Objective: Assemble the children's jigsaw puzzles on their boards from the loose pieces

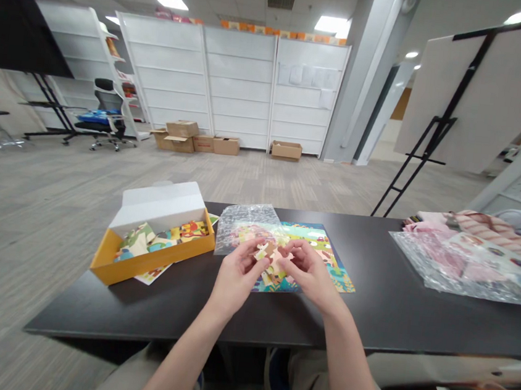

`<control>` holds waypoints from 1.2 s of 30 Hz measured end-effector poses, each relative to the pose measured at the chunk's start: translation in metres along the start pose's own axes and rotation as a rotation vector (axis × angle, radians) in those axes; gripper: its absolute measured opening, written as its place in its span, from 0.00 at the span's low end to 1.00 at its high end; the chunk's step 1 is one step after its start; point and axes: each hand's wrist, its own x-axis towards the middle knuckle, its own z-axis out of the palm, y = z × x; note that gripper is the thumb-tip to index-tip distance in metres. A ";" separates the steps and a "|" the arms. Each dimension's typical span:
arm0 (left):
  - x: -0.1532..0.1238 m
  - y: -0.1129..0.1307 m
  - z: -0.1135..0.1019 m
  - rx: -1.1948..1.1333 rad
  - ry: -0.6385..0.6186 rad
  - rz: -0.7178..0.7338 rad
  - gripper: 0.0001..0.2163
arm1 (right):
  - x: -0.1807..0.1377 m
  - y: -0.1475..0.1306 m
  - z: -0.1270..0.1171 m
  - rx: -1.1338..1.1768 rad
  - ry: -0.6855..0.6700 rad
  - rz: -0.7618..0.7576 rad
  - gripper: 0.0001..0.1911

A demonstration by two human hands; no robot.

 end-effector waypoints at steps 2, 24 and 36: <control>0.001 0.000 -0.001 -0.022 -0.013 -0.002 0.24 | -0.001 0.001 -0.001 0.002 -0.019 -0.002 0.12; 0.027 -0.019 -0.053 1.244 -0.134 0.230 0.14 | 0.002 0.011 -0.024 0.063 0.260 0.224 0.18; 0.023 -0.011 -0.037 0.894 -0.036 0.363 0.25 | 0.029 0.012 0.029 0.101 -0.034 0.222 0.17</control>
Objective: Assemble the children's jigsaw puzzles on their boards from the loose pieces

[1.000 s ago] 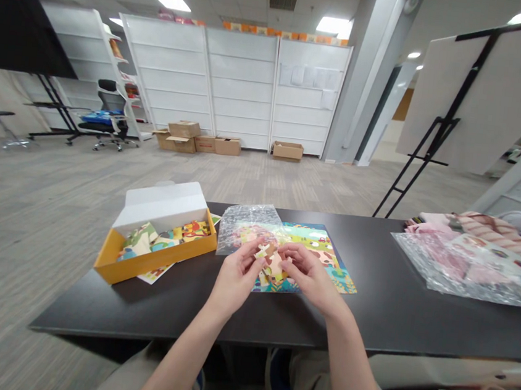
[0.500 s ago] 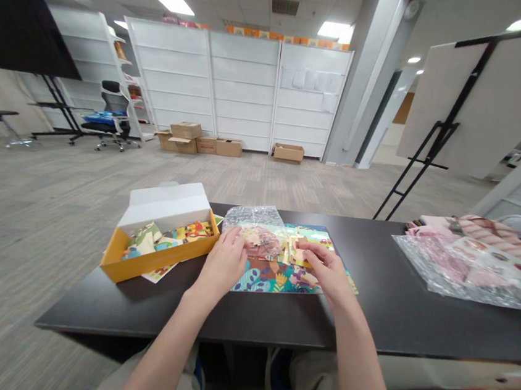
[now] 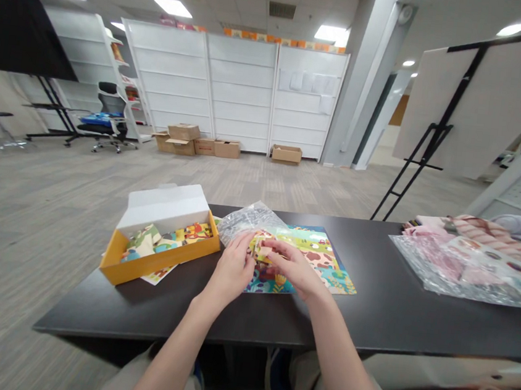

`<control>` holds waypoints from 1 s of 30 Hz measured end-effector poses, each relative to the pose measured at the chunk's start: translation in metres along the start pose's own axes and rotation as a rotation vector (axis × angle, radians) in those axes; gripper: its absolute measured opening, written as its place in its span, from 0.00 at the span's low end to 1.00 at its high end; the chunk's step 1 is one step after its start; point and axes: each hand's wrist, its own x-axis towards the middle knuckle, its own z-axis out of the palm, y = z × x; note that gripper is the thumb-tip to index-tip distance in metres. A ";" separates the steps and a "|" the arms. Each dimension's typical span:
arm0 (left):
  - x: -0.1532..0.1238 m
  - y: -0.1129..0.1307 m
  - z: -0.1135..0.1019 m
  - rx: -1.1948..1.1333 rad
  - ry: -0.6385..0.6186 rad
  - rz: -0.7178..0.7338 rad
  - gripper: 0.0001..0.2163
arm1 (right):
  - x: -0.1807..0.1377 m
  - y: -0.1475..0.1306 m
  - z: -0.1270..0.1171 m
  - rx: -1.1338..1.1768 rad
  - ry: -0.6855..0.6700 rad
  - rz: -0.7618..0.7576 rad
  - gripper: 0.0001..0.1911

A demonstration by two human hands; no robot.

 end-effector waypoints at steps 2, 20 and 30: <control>-0.002 -0.001 0.004 -0.009 0.017 0.012 0.26 | 0.015 0.004 0.005 -0.026 -0.023 -0.029 0.19; -0.010 0.010 -0.004 0.467 -0.253 0.105 0.13 | -0.041 -0.021 -0.098 -0.933 0.423 0.019 0.12; -0.007 0.006 -0.002 0.606 -0.150 0.009 0.12 | -0.047 -0.004 -0.092 -1.111 0.271 0.212 0.19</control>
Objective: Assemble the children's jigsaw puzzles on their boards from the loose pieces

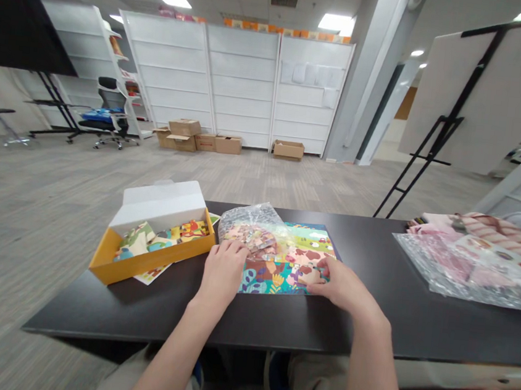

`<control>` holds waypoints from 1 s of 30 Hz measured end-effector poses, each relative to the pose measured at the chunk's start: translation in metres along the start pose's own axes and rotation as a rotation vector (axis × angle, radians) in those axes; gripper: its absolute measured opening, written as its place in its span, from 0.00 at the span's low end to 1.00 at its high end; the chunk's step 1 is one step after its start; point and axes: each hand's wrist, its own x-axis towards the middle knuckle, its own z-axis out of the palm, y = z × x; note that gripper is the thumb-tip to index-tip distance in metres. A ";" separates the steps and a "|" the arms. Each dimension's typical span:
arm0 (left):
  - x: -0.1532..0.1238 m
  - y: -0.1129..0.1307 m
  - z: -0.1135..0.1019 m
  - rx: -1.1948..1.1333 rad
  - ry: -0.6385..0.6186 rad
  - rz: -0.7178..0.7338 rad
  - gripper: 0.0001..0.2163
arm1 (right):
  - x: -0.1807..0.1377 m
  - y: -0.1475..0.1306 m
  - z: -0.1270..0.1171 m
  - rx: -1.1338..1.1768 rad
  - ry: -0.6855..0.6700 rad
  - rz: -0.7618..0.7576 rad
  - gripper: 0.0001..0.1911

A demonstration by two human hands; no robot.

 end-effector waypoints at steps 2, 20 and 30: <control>-0.001 0.002 -0.001 -0.008 0.053 -0.038 0.12 | 0.000 -0.001 -0.001 0.013 -0.015 -0.002 0.19; -0.016 0.057 -0.008 -0.412 -0.239 0.263 0.19 | 0.010 -0.011 -0.002 0.273 -0.005 -0.200 0.09; -0.018 0.056 -0.002 -0.358 -0.204 0.252 0.21 | 0.015 0.003 0.002 -0.226 0.228 0.144 0.20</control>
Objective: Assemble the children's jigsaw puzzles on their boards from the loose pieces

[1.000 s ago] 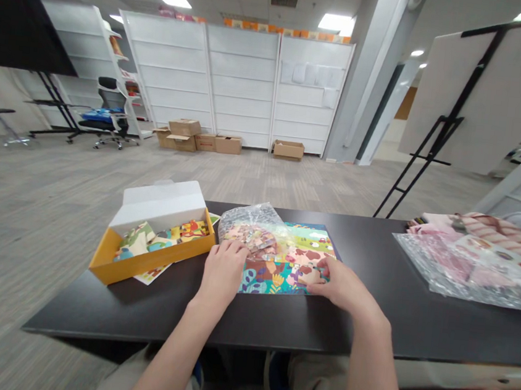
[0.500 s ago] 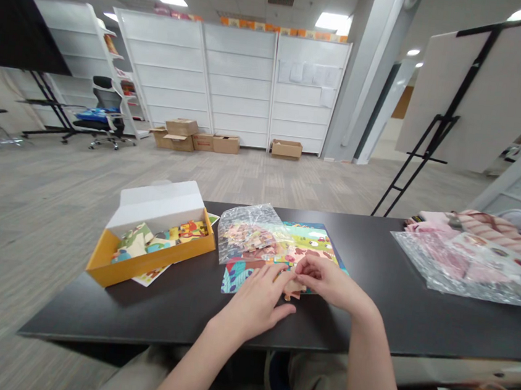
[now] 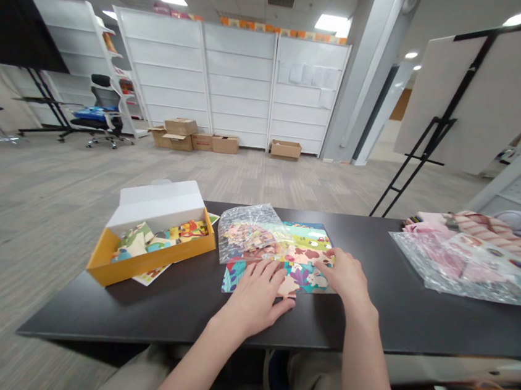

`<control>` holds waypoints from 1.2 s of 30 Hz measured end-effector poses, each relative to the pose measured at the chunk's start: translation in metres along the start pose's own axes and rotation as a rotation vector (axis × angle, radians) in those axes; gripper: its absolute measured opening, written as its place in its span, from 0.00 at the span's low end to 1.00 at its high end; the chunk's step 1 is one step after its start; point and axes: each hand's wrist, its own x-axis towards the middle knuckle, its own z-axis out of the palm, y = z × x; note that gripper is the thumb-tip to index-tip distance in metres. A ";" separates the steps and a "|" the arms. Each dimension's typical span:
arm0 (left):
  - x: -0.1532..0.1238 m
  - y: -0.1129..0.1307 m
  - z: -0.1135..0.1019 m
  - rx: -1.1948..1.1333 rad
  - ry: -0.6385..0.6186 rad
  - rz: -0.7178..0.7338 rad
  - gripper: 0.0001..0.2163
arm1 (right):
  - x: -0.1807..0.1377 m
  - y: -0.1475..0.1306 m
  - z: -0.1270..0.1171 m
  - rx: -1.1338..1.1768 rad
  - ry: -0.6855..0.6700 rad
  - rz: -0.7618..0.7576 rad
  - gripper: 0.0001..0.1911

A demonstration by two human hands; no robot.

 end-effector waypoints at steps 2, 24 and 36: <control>0.000 0.001 0.002 0.009 0.006 -0.007 0.21 | -0.001 -0.005 -0.001 -0.015 -0.008 0.014 0.21; 0.000 0.001 0.002 -0.021 0.040 -0.038 0.18 | 0.010 0.000 0.001 0.357 0.184 -0.025 0.12; 0.003 -0.002 0.003 -0.277 -0.002 -0.091 0.28 | 0.008 -0.003 -0.004 0.499 0.234 0.014 0.16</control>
